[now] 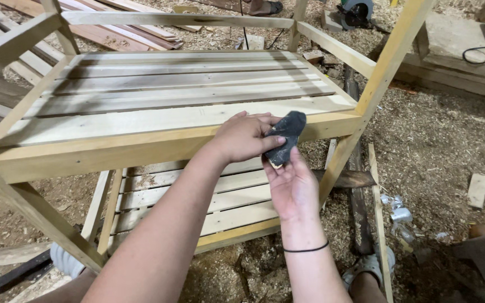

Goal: The person sands the surfaces of a wooden shelf using a sanding block. They work on the top shelf and then the bottom shelf, smoothing the wood by hand.

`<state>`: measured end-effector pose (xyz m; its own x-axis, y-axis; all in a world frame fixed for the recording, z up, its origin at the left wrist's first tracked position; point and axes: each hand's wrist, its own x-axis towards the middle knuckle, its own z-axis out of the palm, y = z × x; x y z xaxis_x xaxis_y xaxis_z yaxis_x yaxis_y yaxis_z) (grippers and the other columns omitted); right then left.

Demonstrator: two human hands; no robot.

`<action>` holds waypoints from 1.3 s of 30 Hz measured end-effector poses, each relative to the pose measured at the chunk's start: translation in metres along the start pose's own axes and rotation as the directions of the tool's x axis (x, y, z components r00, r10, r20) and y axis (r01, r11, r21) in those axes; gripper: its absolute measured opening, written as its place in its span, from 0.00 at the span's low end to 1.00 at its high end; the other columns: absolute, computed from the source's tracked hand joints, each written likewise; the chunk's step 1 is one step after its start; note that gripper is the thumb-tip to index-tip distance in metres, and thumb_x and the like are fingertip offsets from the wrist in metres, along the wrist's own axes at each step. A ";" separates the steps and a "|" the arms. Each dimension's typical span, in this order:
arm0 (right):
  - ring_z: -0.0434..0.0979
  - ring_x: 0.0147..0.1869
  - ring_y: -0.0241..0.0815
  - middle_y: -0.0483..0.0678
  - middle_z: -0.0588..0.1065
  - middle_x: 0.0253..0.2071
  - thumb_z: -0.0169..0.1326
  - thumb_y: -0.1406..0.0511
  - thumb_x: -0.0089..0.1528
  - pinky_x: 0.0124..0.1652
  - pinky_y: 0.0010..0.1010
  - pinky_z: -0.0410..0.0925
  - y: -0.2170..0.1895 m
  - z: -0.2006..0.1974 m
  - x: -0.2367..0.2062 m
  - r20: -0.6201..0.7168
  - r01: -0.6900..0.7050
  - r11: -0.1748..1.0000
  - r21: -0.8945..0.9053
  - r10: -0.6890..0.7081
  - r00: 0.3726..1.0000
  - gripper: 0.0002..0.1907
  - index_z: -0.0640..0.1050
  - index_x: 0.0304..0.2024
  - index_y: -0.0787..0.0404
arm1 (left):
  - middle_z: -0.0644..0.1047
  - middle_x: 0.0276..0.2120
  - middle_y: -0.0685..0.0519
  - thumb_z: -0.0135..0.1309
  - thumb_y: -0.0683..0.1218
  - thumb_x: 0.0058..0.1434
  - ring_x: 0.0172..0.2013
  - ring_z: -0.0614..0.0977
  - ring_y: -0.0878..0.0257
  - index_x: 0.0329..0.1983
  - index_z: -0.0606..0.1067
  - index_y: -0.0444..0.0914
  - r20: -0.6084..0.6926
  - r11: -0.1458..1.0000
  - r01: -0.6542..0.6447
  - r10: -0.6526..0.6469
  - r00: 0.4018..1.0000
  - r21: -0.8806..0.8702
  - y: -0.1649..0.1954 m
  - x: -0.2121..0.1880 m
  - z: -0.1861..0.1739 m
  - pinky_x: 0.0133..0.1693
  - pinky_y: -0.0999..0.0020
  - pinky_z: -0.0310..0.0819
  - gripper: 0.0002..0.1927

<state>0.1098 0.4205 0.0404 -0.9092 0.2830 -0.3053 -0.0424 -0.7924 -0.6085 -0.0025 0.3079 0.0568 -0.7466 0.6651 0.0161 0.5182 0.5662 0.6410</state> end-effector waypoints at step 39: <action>0.52 0.77 0.52 0.58 0.58 0.74 0.34 0.60 0.68 0.70 0.45 0.46 -0.119 -0.203 0.130 0.276 0.390 -0.711 0.585 0.627 0.729 0.27 0.62 0.67 0.67 | 0.68 0.64 0.47 0.44 0.74 0.57 0.62 0.70 0.58 0.65 0.66 0.39 -0.274 0.801 0.099 0.084 0.958 0.591 0.012 -0.010 0.029 0.60 0.49 0.62 0.44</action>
<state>0.0811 0.6612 -0.0754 -0.8034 -0.4393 -0.4019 -0.5668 0.3576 0.7422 0.0231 0.3218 0.0423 -0.7861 0.5512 0.2797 0.5876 0.8068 0.0617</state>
